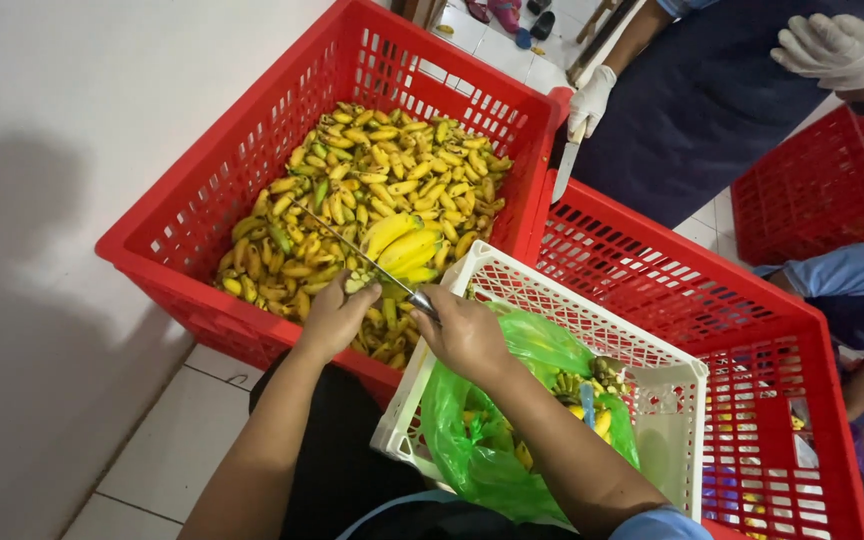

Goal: The person sits on the floor and uses a knife to cut banana bunches from a large red crate, placing them into a green plastic bag inside a white crate. They separate individual bananas from the bunches and continue filling the bag.

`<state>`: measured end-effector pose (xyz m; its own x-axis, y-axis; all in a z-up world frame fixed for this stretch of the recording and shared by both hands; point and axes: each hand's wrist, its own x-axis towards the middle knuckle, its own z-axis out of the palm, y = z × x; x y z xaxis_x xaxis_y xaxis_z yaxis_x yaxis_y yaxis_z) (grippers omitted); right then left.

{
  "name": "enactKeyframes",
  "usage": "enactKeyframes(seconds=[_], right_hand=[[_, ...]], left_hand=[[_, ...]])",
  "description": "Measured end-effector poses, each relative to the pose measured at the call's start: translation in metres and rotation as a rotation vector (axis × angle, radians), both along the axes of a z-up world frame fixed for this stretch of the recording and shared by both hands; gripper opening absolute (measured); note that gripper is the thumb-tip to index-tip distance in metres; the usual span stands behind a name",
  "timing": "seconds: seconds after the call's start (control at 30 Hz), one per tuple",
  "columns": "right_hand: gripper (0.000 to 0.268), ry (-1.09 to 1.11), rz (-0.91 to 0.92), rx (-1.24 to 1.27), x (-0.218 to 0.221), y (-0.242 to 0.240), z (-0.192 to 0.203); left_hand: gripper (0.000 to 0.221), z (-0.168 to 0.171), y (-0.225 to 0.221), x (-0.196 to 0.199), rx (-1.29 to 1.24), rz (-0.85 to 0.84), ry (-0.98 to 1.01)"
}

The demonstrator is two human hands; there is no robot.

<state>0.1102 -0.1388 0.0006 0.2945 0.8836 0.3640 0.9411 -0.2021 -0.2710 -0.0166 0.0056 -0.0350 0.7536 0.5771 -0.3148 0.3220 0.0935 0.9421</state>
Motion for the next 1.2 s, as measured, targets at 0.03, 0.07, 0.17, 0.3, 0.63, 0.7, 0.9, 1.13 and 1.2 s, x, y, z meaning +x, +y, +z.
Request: enactKeyframes(seconds=[0.03,0.07,0.17,0.3,0.63,0.7,0.9,1.13,1.2], right_hand=[[0.026,-0.020,0.019,0.023,-0.001,0.001,0.004],[0.026,-0.022,0.021,0.024,-0.001,-0.001,0.005],[0.031,0.151,0.052,0.189,0.001,-0.007,-0.001],[0.026,0.068,-0.037,0.015,0.000,0.001,-0.023],[0.034,0.205,-0.148,-0.544,0.004,0.014,0.023],[0.031,0.171,-0.089,-0.268,0.001,0.008,0.028],[0.027,-0.009,-0.024,0.055,0.014,0.008,-0.045],[0.035,0.467,-0.135,-0.352,0.019,0.022,-0.026],[0.032,0.566,-0.182,-0.228,0.030,0.025,-0.029]], left_hand=[[0.072,-0.006,0.003,0.001,0.010,0.002,-0.009],[0.072,0.001,0.000,0.001,0.012,0.003,-0.011],[0.067,0.008,-0.002,0.001,-0.001,-0.002,0.027],[0.071,0.002,-0.002,0.002,0.058,-0.009,0.057],[0.078,-0.008,-0.007,0.007,0.064,-0.059,0.149],[0.076,-0.002,-0.006,0.006,0.060,-0.041,0.139],[0.075,-0.029,0.000,0.010,0.107,-0.028,0.141],[0.078,-0.024,0.001,0.010,0.158,-0.037,0.167],[0.078,-0.021,0.008,0.010,0.151,-0.016,0.139]])
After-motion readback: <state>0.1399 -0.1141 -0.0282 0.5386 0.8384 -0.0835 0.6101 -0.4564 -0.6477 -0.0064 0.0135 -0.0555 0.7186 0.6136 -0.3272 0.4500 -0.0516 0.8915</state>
